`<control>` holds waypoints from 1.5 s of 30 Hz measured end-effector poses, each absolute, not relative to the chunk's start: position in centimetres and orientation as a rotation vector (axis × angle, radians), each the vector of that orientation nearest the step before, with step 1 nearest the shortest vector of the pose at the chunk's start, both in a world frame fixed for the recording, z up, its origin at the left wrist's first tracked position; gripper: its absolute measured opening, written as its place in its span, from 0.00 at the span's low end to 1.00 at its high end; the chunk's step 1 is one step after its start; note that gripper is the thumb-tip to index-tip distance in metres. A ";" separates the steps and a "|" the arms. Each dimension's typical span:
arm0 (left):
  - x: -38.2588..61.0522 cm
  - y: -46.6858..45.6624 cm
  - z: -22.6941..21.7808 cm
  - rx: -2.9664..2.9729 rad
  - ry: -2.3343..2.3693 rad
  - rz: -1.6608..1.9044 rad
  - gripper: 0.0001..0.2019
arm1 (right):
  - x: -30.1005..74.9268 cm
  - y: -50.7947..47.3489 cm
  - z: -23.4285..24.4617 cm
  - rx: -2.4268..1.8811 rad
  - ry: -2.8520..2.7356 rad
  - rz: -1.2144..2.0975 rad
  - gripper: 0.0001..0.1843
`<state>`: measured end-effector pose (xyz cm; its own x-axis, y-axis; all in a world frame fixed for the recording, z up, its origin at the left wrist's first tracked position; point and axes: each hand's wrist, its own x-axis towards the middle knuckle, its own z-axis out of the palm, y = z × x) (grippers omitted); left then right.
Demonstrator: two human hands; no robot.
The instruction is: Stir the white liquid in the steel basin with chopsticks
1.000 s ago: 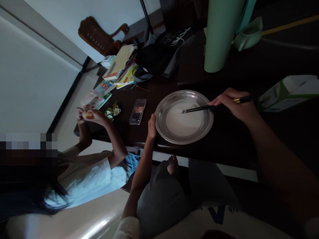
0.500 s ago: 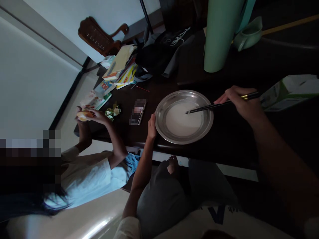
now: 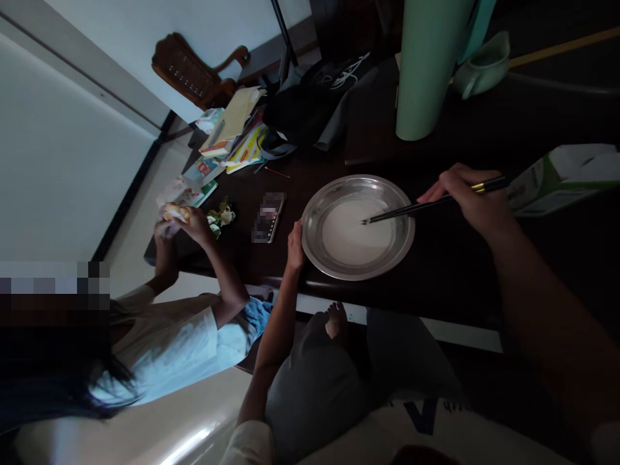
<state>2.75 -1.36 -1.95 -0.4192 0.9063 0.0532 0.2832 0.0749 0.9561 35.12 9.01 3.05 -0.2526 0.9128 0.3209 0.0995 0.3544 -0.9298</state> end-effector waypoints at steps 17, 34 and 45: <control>2.4 -1.3 -1.8 1.171 1.799 1.345 0.30 | 34.3 8.5 3.4 -0.888 -1.580 1.172 0.22; 2.4 -1.1 -1.3 1.133 1.784 1.349 0.32 | 33.9 8.5 3.7 -0.859 -1.655 1.256 0.19; 2.3 -1.1 -1.4 1.151 1.766 1.361 0.32 | 34.4 9.0 3.7 -0.915 -1.551 1.153 0.22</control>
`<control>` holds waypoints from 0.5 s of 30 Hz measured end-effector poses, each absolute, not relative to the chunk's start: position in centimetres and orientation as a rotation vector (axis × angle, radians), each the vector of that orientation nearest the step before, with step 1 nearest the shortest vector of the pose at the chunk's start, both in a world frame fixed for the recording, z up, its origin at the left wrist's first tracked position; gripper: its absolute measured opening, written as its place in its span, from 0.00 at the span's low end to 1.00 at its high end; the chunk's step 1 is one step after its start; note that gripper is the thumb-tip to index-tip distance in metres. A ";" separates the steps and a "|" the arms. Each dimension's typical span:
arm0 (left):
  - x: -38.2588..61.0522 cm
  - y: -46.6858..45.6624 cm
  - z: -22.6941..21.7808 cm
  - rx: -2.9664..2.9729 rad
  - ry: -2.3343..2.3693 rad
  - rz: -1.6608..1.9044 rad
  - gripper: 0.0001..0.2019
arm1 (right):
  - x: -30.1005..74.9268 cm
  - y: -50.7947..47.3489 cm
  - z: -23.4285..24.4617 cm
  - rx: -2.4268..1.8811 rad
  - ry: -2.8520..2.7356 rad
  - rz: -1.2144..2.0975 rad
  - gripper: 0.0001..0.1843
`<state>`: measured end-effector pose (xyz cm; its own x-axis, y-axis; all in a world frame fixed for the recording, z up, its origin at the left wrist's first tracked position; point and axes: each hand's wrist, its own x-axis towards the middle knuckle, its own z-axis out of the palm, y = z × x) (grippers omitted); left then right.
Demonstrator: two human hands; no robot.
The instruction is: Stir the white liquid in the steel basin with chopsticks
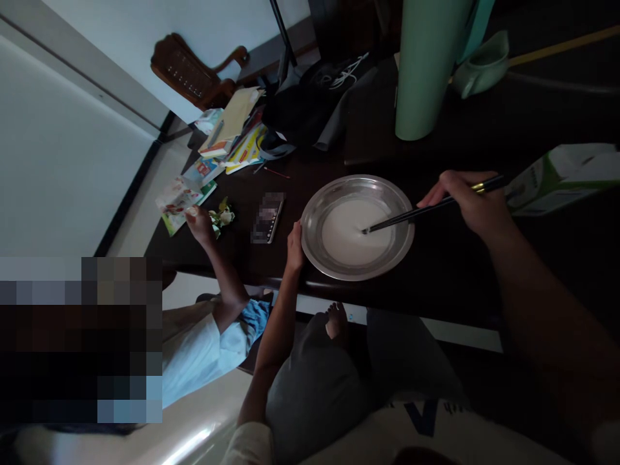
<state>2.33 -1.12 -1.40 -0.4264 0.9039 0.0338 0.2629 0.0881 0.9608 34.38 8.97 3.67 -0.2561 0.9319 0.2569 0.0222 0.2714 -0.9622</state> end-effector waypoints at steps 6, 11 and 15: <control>2.4 -1.2 -1.4 1.146 1.783 1.343 0.31 | 33.6 8.4 3.4 -0.883 -1.783 1.149 0.13; 2.6 -1.3 -1.2 1.152 1.764 1.349 0.32 | 34.4 9.0 3.5 -0.921 -1.640 1.046 0.18; 2.6 -1.3 -1.2 1.146 1.794 1.349 0.30 | 34.4 8.6 3.6 -0.870 -1.575 1.212 0.21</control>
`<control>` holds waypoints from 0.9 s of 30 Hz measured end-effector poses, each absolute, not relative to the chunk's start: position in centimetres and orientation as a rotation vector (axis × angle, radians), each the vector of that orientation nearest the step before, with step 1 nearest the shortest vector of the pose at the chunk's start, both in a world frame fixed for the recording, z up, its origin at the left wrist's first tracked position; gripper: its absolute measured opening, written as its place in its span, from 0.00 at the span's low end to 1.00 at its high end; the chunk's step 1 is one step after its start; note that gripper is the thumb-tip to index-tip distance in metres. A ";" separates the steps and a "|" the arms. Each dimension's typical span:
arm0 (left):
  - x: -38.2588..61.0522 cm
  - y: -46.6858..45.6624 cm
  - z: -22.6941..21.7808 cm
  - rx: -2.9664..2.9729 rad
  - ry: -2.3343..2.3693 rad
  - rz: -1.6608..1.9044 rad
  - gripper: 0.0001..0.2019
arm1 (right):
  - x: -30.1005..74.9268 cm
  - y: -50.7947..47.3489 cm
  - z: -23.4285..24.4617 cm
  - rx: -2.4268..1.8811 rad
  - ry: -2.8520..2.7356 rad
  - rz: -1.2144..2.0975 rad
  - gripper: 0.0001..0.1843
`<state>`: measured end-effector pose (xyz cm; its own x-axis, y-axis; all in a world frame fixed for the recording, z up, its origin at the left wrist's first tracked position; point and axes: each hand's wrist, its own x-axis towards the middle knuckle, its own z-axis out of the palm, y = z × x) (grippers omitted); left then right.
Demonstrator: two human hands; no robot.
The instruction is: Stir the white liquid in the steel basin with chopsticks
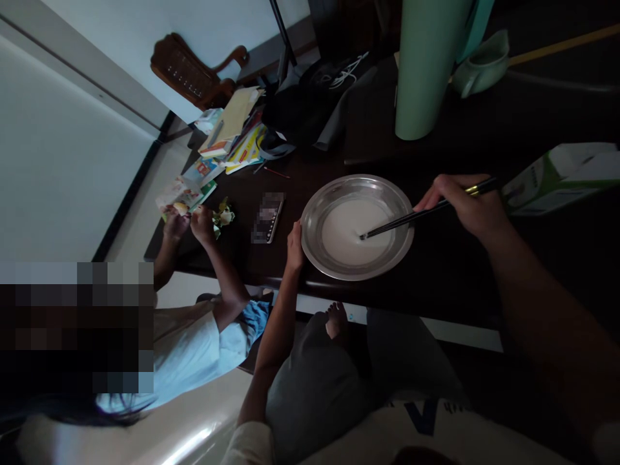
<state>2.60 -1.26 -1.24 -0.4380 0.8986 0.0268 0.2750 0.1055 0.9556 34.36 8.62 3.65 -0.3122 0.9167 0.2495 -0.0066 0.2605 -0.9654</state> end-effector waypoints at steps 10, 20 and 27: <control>2.7 -1.3 -1.3 1.165 1.780 1.346 0.31 | 34.7 9.0 3.5 -0.930 -1.583 1.062 0.20; 2.7 -1.3 -1.3 1.140 1.785 1.353 0.29 | 34.2 8.8 3.3 -0.919 -1.770 1.014 0.13; 2.5 -1.2 -1.6 1.125 1.790 1.357 0.30 | 34.5 8.7 3.5 -0.882 -1.567 1.219 0.21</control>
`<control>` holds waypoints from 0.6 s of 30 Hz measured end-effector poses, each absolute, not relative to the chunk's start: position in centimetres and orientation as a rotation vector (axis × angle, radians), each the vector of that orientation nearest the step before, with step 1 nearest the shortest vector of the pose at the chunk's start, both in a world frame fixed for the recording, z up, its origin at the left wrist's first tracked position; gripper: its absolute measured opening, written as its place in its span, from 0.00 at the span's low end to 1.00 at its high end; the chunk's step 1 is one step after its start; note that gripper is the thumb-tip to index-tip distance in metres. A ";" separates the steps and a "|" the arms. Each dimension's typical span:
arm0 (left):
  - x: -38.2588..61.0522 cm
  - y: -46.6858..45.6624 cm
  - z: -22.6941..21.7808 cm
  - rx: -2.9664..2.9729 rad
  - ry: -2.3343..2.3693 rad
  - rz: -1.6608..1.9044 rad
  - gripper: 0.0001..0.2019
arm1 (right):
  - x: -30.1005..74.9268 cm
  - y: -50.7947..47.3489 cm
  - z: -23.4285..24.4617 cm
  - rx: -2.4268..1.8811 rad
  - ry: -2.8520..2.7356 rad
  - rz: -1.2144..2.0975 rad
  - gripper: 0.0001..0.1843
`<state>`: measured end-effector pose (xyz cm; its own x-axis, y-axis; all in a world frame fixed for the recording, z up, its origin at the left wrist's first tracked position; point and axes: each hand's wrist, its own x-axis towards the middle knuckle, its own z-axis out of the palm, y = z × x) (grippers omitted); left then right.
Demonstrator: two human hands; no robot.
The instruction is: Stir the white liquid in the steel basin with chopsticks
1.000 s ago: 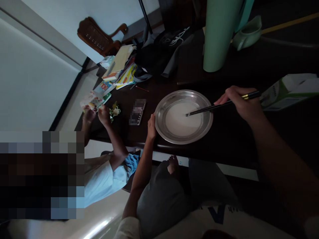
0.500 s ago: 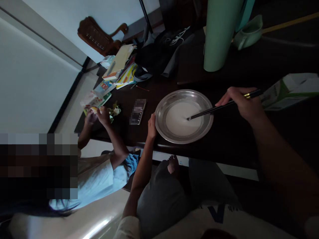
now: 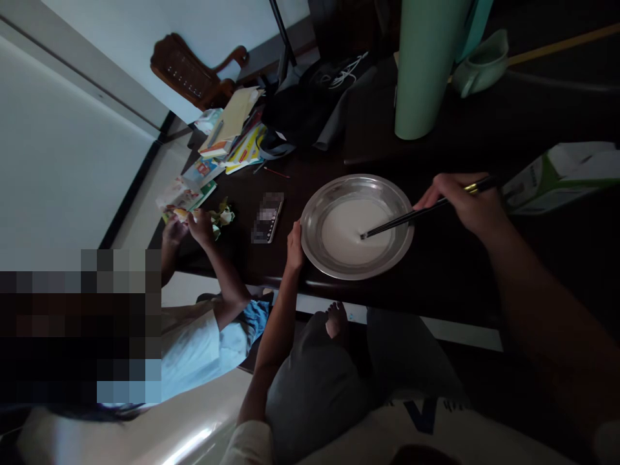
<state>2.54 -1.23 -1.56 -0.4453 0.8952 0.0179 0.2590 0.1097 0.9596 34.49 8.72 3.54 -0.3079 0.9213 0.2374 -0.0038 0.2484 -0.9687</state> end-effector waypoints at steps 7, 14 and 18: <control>2.6 -1.4 -1.4 1.124 1.781 1.364 0.30 | 34.1 8.6 3.4 -0.928 -1.758 1.030 0.14; 2.4 -1.5 -1.5 1.127 1.822 1.335 0.32 | 34.0 8.4 3.4 -0.865 -1.581 1.235 0.21; 2.5 -1.4 -1.7 1.116 1.816 1.342 0.32 | 33.5 8.1 2.8 -0.837 -1.799 1.175 0.12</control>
